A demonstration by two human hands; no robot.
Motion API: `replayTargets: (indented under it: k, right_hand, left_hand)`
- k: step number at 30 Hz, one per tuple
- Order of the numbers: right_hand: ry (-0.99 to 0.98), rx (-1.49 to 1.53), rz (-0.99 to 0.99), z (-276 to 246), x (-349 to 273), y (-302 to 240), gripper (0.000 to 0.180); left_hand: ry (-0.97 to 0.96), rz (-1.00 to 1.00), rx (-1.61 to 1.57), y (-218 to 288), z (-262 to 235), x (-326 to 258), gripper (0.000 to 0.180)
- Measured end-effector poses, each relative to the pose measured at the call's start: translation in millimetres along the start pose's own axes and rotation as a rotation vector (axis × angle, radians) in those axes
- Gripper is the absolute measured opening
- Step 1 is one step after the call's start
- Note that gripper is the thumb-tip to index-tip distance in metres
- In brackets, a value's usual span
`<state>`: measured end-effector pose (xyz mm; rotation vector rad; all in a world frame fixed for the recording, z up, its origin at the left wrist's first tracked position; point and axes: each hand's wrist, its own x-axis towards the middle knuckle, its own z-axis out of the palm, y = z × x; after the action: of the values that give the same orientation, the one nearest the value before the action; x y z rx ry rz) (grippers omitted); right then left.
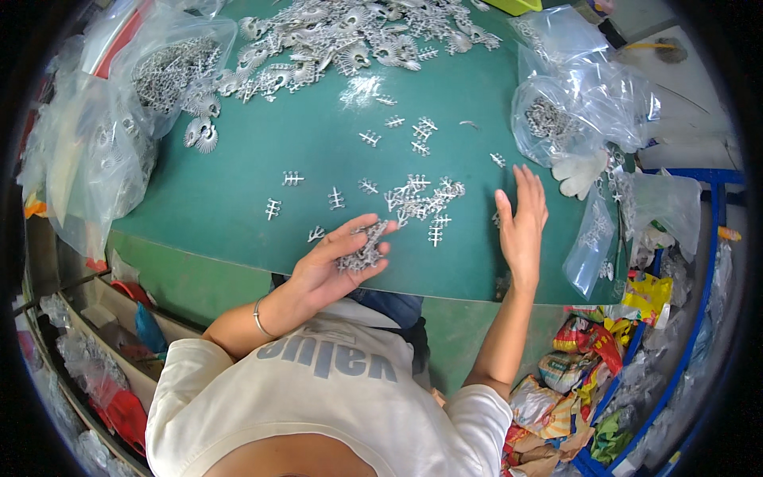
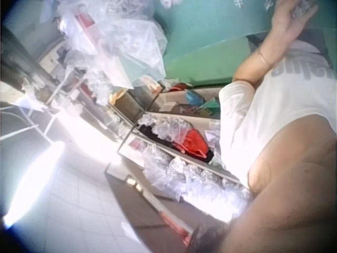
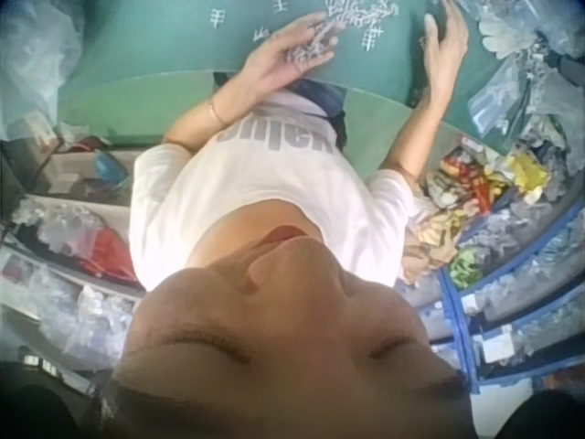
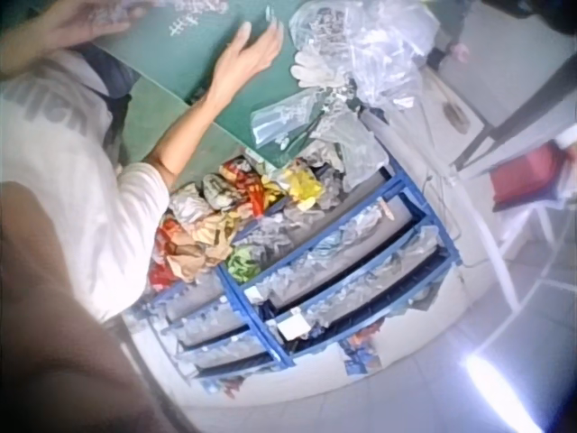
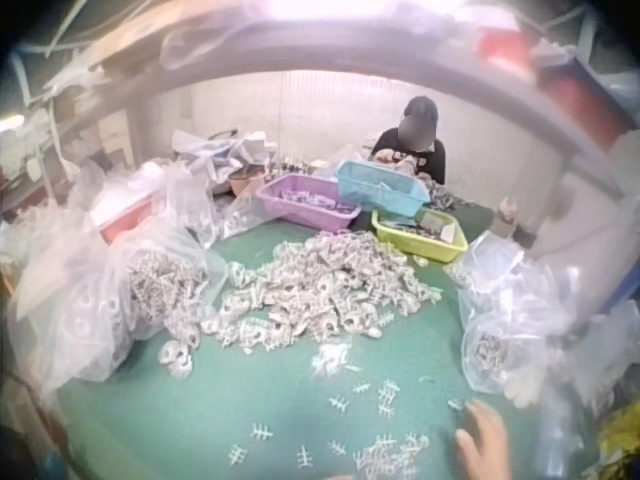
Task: The person sorts and gathers small metallic snowflake-shaped decorative components by hand on a green work surface, picking up individual pieces and accumulating them in their hands.
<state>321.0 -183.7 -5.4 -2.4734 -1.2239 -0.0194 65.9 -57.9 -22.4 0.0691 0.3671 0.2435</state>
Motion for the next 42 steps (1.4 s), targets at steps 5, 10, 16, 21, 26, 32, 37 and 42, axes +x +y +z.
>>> replayTargets:
  k: [5,10,16,21,26,32,37,42]
  right_hand:
    - [-0.123,0.590,0.092,4.1,-35.7,-8.8,0.043]
    - [0.159,0.786,0.327,4.5,-41.6,19.4,0.030]
    - [0.077,0.111,0.023,11.3,-53.1,-22.9,0.034]
    - [0.115,0.268,-0.004,16.7,-52.9,-35.4,0.030]
    - [0.114,0.326,-0.046,21.2,-46.3,-45.1,0.027]
    - [0.214,0.454,0.037,25.9,-48.0,-45.5,0.024]
    - [0.273,0.465,0.098,34.1,-53.7,-46.2,0.028]
    - [0.287,0.505,0.072,39.8,-59.5,-29.0,0.026]
  left_hand:
    - [0.062,0.017,0.027,-5.7,-6.2,-0.8,0.029]
    - [-0.013,-0.064,-0.112,-3.8,-0.3,-4.5,0.027]
    - [-0.142,-0.136,0.008,-8.5,-10.0,-7.8,0.018]
    - [-0.121,-0.224,0.067,-15.3,-14.1,-18.1,0.015]
    - [-0.142,-0.194,0.036,-3.5,-12.2,-35.3,0.018]
    - [-0.207,-0.112,-0.050,8.8,-43.5,-44.5,0.019]
    - [-0.010,0.092,-0.064,45.4,-30.2,-75.2,0.015]
    - [0.167,0.579,-0.154,102.1,6.6,-103.6,0.018]
